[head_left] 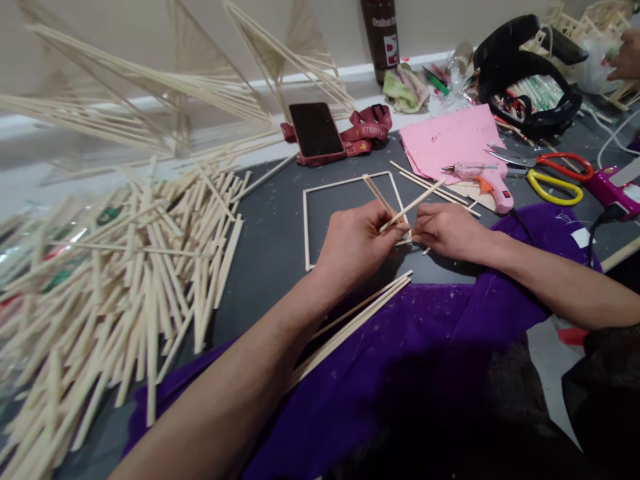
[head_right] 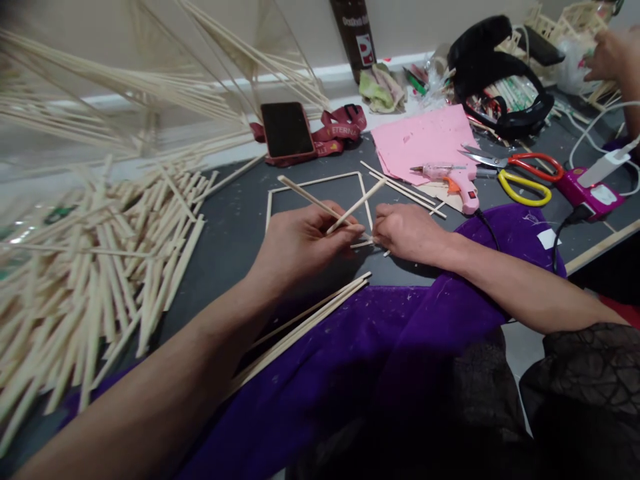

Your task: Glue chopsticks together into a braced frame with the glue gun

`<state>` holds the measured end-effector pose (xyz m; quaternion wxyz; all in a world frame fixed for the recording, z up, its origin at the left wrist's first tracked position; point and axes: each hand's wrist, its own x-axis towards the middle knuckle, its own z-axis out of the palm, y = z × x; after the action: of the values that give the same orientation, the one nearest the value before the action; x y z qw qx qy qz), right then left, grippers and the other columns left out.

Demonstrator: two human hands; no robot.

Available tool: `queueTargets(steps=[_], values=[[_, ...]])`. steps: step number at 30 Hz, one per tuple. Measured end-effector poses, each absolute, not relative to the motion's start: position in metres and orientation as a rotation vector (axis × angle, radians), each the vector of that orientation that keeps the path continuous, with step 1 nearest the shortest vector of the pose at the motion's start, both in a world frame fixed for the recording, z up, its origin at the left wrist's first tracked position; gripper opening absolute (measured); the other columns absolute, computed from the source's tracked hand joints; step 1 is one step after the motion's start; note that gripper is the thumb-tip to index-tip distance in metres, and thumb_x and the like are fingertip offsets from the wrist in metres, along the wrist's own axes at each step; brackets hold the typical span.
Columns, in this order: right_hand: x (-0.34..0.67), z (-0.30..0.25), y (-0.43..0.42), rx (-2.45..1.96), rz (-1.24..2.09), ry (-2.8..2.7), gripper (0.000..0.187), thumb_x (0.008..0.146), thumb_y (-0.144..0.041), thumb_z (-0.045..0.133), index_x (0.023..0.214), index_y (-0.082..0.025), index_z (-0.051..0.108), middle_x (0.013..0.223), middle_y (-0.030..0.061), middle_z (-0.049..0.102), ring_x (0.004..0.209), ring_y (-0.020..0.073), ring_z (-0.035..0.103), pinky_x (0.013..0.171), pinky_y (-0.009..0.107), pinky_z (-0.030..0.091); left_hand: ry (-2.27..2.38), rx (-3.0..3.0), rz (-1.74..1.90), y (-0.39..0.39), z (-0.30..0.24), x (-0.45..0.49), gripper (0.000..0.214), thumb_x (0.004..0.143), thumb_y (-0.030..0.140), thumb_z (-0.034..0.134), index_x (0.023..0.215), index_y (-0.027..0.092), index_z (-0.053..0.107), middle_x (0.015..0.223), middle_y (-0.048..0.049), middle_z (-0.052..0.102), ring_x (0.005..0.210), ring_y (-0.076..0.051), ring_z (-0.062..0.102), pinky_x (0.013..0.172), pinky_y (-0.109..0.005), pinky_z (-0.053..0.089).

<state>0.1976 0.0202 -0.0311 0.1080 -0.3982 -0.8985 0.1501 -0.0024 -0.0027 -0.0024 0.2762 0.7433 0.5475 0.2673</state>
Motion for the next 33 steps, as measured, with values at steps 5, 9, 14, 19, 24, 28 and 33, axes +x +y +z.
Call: queueTargets(steps=[5,9,14,19,24,28,33], values=[[0.210,-0.027,0.023,-1.239,0.396,-2.607,0.026,0.101,-0.018,0.056,0.096,-0.015,0.081,0.097,0.0091,0.068,0.084,0.0179,0.057,0.073,0.034,0.033,1.447,1.994,0.727,-0.003,-0.004,-0.003,0.011,0.087,0.029,0.070,0.079,0.021,0.071,0.061,0.0024,0.070,0.059,-0.015,0.065,0.061,-0.026,0.043],[0.211,-0.026,0.020,-1.207,0.370,-2.625,0.026,0.101,-0.021,0.057,0.098,-0.017,0.083,0.095,0.0074,0.068,0.084,0.0171,0.057,0.070,0.033,0.031,1.442,1.964,0.736,-0.004,-0.002,-0.003,0.013,0.087,0.031,0.070,0.079,0.021,0.071,0.060,0.0030,0.068,0.057,-0.015,0.064,0.060,-0.026,0.044],[0.209,-0.027,0.016,-1.225,0.360,-2.627,0.027,0.102,-0.025,0.058,0.096,-0.018,0.083,0.097,0.0073,0.070,0.079,0.0157,0.055,0.065,0.033,0.027,1.421,1.904,0.718,-0.002,0.001,-0.004,0.015,0.082,0.036,0.075,0.081,0.021,0.072,0.072,0.0009,0.075,0.057,-0.014,0.064,0.058,-0.025,0.046],[0.209,-0.028,0.015,-1.199,0.351,-2.630,0.025,0.102,-0.026,0.059,0.097,-0.018,0.083,0.097,0.0077,0.070,0.079,0.0159,0.054,0.065,0.032,0.026,1.480,1.974,0.689,0.003,0.005,-0.011,0.024,0.074,0.037,0.084,0.089,0.021,0.076,0.081,-0.0022,0.080,0.064,-0.015,0.064,0.060,-0.026,0.045],[0.209,-0.027,0.015,-1.202,0.349,-2.625,0.025,0.102,-0.025,0.060,0.099,-0.018,0.083,0.096,0.0075,0.069,0.079,0.0156,0.054,0.065,0.032,0.026,1.503,1.923,0.691,0.004,0.017,-0.019,0.039,0.071,0.040,0.085,0.103,0.019,0.078,0.080,-0.0037,0.078,0.062,-0.015,0.060,0.059,-0.028,0.044],[0.212,-0.027,0.015,-1.167,0.342,-2.603,0.026,0.102,-0.025,0.058,0.097,-0.018,0.082,0.094,0.0065,0.068,0.080,0.0154,0.054,0.066,0.032,0.028,1.558,1.908,0.683,0.003,0.033,-0.025,0.042,0.069,0.037,0.085,0.106,0.019,0.079,0.083,-0.0024,0.078,0.060,-0.014,0.056,0.059,-0.030,0.042],[0.214,-0.028,0.015,-1.152,0.379,-2.580,0.026,0.102,-0.024,0.056,0.095,-0.020,0.081,0.094,0.0058,0.069,0.083,0.0156,0.057,0.068,0.031,0.031,1.652,1.924,0.719,0.001,0.056,-0.038,0.039,0.068,0.032,0.085,0.104,0.017,0.081,0.084,-0.0011,0.077,0.069,-0.014,0.058,0.068,-0.031,0.043]])
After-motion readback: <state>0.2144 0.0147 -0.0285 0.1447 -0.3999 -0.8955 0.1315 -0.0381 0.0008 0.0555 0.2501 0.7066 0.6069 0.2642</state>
